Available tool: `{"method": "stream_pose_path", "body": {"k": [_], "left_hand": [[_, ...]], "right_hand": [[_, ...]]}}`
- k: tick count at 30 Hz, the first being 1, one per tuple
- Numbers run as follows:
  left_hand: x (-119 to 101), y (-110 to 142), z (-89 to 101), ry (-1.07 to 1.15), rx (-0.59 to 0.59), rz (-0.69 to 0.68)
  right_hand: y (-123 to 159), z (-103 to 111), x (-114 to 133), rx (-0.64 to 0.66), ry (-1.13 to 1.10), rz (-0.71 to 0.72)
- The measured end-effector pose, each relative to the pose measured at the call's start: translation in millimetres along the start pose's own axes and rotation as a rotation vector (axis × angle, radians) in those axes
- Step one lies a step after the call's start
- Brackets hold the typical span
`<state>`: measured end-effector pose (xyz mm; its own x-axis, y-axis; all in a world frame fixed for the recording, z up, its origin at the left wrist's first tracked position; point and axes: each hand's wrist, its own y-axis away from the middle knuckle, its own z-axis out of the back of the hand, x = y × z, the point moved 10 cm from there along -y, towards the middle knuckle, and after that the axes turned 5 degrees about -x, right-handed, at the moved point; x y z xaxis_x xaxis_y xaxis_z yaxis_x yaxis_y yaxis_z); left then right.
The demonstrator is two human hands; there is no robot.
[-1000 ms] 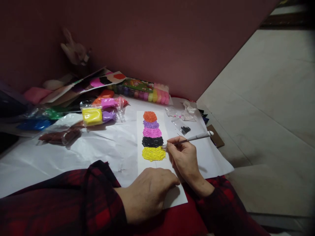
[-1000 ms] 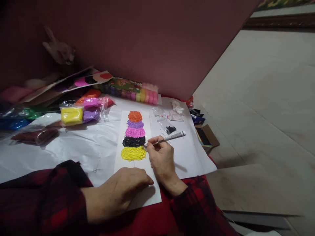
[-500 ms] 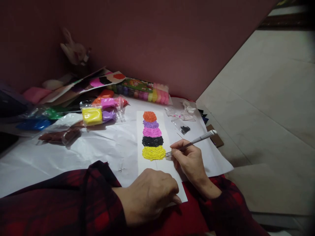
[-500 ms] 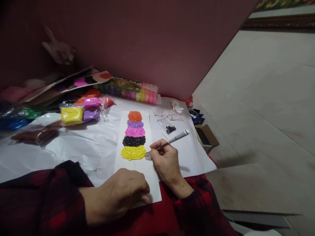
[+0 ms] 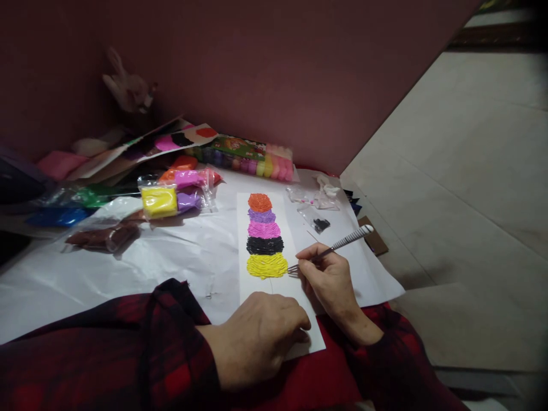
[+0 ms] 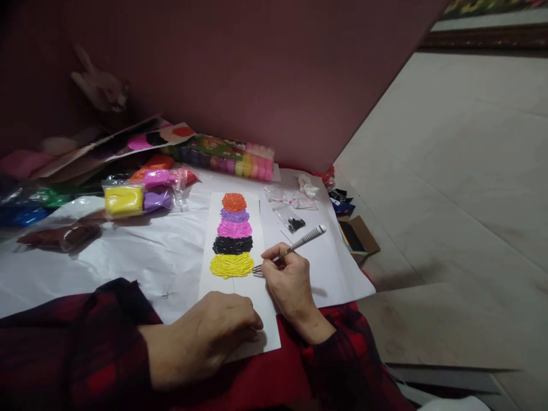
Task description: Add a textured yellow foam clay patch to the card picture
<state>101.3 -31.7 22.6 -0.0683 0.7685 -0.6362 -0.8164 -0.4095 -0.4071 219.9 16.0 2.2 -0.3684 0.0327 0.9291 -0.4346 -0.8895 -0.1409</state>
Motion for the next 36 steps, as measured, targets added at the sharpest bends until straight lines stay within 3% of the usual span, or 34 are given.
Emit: {"method": "stream_pose_path", "body": {"k": [13, 21, 29, 36], "left_hand": [[1.5, 0.3, -1.0, -0.004, 0.002, 0.007], [1.6, 0.4, -1.1, -0.002, 0.013, 0.005], [3.2, -0.2, -4.3, -0.023, 0.060, 0.032], [1.9, 0.1, -2.8, -0.031, 0.034, 0.027]], "right_hand": [[0.8, -4.1, 6.1, 0.011, 0.037, 0.023], [-0.3, 4.9, 2.0, -0.045, 0.005, -0.020], [5.3, -5.7, 5.7, 0.035, 0.016, 0.036], [6.1, -9.7, 7.1, 0.063, 0.073, 0.063]]}}
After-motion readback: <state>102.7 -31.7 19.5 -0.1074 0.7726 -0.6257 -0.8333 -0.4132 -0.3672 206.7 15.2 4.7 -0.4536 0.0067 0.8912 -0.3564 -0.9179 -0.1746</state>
